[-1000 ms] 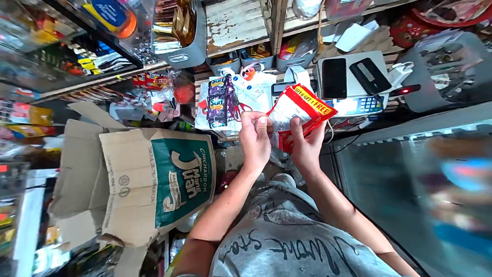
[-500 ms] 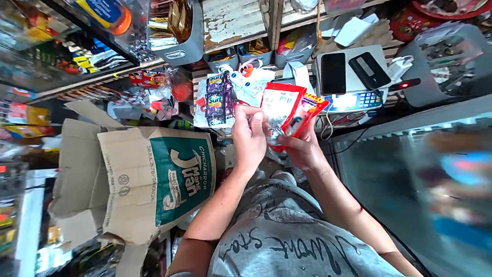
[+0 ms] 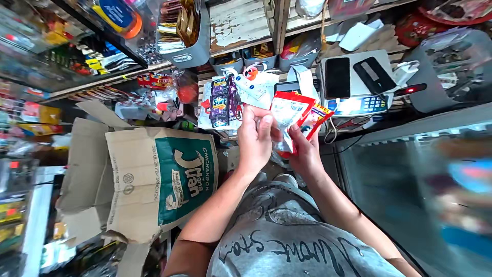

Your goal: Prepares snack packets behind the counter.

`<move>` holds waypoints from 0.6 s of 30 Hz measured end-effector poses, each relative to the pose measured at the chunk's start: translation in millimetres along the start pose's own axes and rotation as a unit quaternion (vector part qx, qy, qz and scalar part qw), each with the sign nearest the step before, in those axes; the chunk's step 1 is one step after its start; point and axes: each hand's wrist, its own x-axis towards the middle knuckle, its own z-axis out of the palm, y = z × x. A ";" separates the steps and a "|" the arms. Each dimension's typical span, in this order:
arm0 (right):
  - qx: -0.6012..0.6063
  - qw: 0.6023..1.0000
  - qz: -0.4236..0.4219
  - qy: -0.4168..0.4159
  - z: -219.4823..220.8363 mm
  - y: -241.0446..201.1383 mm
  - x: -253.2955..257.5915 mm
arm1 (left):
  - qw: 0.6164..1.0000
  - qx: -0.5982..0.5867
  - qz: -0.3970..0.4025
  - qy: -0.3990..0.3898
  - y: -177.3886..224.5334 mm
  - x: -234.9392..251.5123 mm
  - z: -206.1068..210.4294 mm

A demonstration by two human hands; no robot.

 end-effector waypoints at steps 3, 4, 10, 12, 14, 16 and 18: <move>0.010 0.998 -0.006 -0.057 -4.4 -2.0 -2.5 | 0.999 0.018 0.012 -0.037 -2.4 -1.2 0.7; -0.002 0.999 -0.001 -0.047 -3.0 -2.2 -2.4 | 0.999 0.029 0.012 -0.045 -2.9 -0.7 1.3; -0.070 0.996 -0.002 0.048 10.0 -9.2 -0.7 | 0.999 0.015 0.019 -0.028 -10.1 -6.9 6.8; -0.113 0.991 -0.040 0.056 8.1 -6.9 -1.1 | 0.999 -0.026 -0.015 0.013 -11.3 -10.2 7.9; -0.145 0.984 -0.086 0.056 6.9 -6.3 -0.6 | 0.994 -0.079 -0.060 0.050 -12.8 -11.4 9.5; -0.156 0.978 -0.123 0.062 7.9 -6.6 -0.8 | 0.984 -0.134 -0.086 0.076 -13.8 -11.5 9.0; -0.159 0.973 -0.151 0.069 8.1 -7.5 -0.5 | 0.982 -0.147 -0.079 0.090 -12.3 -10.9 4.0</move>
